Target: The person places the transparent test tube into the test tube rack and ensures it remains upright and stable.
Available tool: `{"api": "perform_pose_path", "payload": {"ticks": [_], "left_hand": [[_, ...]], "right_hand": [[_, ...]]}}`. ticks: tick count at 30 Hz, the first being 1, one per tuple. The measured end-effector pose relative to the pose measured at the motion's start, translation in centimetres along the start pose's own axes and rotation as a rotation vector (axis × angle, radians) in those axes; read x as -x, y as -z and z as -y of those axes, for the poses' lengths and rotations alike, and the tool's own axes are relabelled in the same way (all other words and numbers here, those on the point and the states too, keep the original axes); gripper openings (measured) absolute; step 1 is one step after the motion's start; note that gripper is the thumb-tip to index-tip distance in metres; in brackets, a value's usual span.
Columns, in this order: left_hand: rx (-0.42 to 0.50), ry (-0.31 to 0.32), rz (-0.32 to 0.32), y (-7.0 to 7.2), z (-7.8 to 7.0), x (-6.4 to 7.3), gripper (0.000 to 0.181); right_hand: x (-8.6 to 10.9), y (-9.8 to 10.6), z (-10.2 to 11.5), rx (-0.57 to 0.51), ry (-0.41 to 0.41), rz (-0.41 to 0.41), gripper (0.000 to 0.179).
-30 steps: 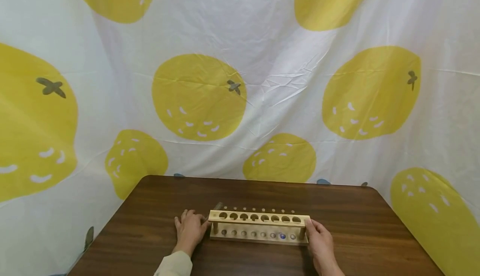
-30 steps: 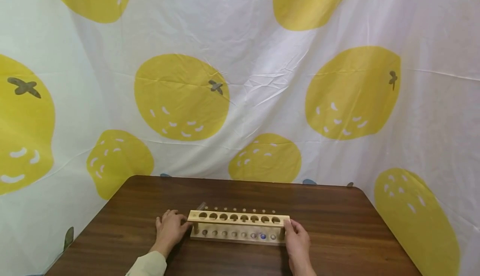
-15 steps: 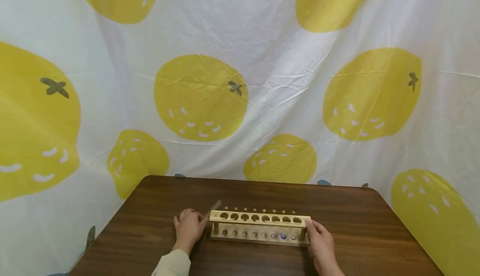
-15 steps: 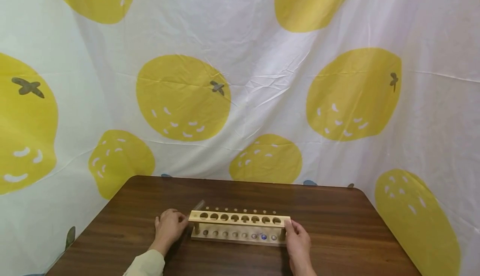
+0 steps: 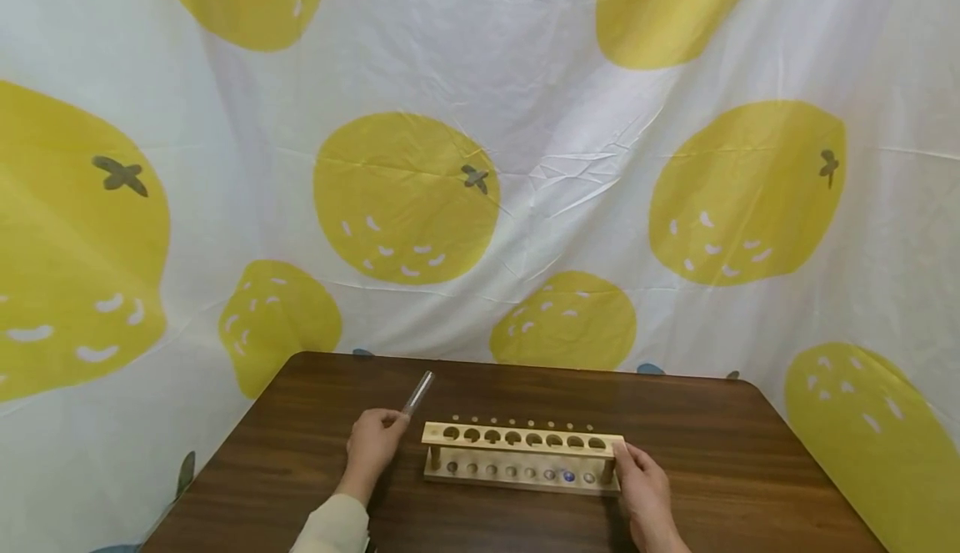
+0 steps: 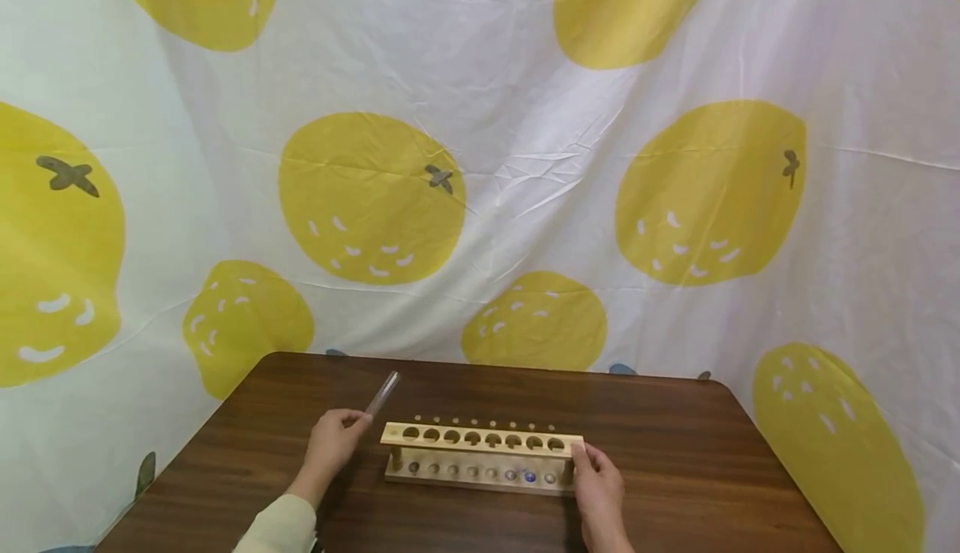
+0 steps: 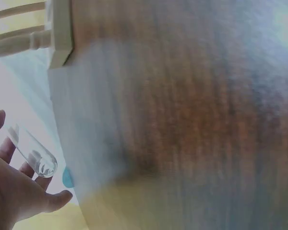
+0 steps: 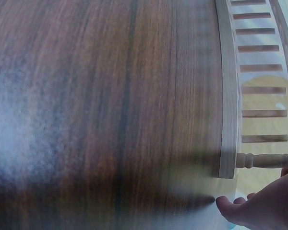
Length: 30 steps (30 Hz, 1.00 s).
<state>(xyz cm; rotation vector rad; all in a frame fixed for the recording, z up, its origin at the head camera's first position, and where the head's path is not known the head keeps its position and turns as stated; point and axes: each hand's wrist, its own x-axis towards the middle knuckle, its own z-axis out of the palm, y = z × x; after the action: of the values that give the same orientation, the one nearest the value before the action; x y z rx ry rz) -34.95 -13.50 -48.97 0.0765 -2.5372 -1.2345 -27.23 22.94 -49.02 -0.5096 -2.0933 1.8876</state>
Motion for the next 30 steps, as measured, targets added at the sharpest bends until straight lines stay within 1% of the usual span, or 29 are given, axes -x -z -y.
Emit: {"api": "perform_pose_path", "payload": {"ticks": [4,9,15,18,23,30], "left_hand": [[0.117,0.021,0.014,0.7,-0.3,-0.2,0.025],[0.2,0.05,0.022,1.1,-1.1,-0.5,0.029],[0.28,0.013,0.015,1.1,-2.0,-0.8,0.029],[0.302,-0.022,0.005,1.0,-2.3,-0.8,0.03],[0.357,-0.059,-0.012,1.0,-2.7,-1.0,0.027],[0.438,-0.044,-0.045,1.1,-3.2,-1.2,0.024]], "right_hand": [[0.0,0.0,0.0,0.004,0.0,-0.001,0.063],[0.0,0.1,0.0,-0.007,-0.007,0.002,0.063],[-0.1,0.0,-0.1,-0.01,-0.012,0.009,0.065],[-0.1,0.0,-0.2,-0.006,-0.011,0.004,0.065],[-0.1,0.1,-0.2,0.004,-0.02,-0.002,0.065],[-0.1,0.2,-0.1,0.022,-0.011,0.006,0.063]]}}
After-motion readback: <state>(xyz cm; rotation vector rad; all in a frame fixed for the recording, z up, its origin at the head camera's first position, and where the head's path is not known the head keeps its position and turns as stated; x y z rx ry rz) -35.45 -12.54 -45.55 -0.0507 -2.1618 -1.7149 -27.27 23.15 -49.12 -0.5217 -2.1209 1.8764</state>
